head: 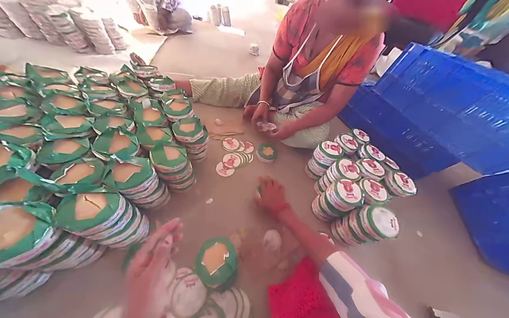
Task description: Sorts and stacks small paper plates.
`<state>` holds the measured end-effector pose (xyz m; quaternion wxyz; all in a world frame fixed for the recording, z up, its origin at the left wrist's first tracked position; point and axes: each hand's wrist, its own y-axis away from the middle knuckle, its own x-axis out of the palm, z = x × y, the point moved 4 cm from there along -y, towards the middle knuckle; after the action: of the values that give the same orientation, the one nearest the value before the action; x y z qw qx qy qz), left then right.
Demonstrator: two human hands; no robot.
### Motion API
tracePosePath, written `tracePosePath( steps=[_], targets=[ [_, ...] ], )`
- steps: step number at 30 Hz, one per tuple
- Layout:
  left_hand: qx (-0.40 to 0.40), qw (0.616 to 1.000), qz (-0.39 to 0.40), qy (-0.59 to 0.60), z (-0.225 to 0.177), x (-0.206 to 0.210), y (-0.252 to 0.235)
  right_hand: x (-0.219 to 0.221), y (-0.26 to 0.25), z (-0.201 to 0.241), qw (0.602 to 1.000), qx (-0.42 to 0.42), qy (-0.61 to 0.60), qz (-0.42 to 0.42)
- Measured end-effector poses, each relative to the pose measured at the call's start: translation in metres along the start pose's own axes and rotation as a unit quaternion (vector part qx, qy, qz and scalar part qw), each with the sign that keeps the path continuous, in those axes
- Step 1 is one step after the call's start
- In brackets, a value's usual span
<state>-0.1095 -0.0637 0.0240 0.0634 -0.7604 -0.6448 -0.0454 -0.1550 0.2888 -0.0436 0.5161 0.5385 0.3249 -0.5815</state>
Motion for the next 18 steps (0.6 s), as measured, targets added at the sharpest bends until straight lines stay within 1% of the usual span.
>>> tracePosePath(
  steps=[2, 4, 6, 8, 10, 11, 12, 13, 14, 15, 16, 17, 18],
  targets=[
    [-0.016, 1.0, -0.022, -0.006, 0.004, -0.012, 0.007, 0.002, 0.0, 0.001, 0.999, -0.001, -0.005, -0.036],
    [-0.059, 0.996, -0.064, -0.01, 0.008, -0.011, 0.012, 0.027, 0.001, -0.004, 1.0, 0.022, 0.007, -0.007],
    [-0.077, 0.993, -0.086, -0.003, 0.004, -0.003, 0.005, 0.032, -0.006, -0.004, 0.999, 0.027, 0.014, 0.011],
    [-0.071, 0.994, -0.087, 0.003, -0.006, 0.004, 0.004, 0.032, -0.004, -0.004, 1.0, 0.018, 0.008, 0.014],
    [-0.046, 0.996, -0.077, 0.004, -0.016, 0.008, 0.001, 0.025, -0.008, -0.006, 1.0, 0.017, -0.013, 0.018],
    [-0.034, 0.997, -0.073, 0.004, -0.019, 0.008, 0.002, 0.02, -0.008, -0.009, 0.999, 0.023, -0.043, 0.015],
    [-0.026, 0.997, -0.071, 0.001, -0.02, 0.006, 0.004, 0.014, -0.006, -0.012, 0.994, 0.033, -0.102, 0.01],
    [-0.026, 0.997, -0.072, -0.004, -0.021, 0.004, 0.006, 0.005, -0.002, -0.017, 0.978, 0.042, -0.202, -0.008],
    [-0.031, 0.996, -0.079, -0.006, -0.02, 0.001, 0.008, -0.003, 0.004, -0.02, 0.939, 0.055, -0.338, -0.036],
    [-0.04, 0.995, -0.088, -0.008, -0.017, -0.002, 0.011, -0.008, 0.013, -0.022, 0.87, 0.079, -0.484, -0.053],
    [-0.049, 0.994, -0.093, -0.011, -0.012, -0.006, 0.014, -0.011, 0.021, -0.024, 0.775, 0.102, -0.621, -0.051],
    [-0.053, 0.994, -0.094, -0.01, -0.006, -0.009, 0.013, -0.016, 0.026, -0.025, 0.68, 0.097, -0.726, -0.037],
    [-0.059, 0.993, -0.098, -0.011, -0.001, -0.011, 0.011, -0.022, 0.03, -0.026, 0.609, 0.07, -0.79, -0.008]
  ],
)
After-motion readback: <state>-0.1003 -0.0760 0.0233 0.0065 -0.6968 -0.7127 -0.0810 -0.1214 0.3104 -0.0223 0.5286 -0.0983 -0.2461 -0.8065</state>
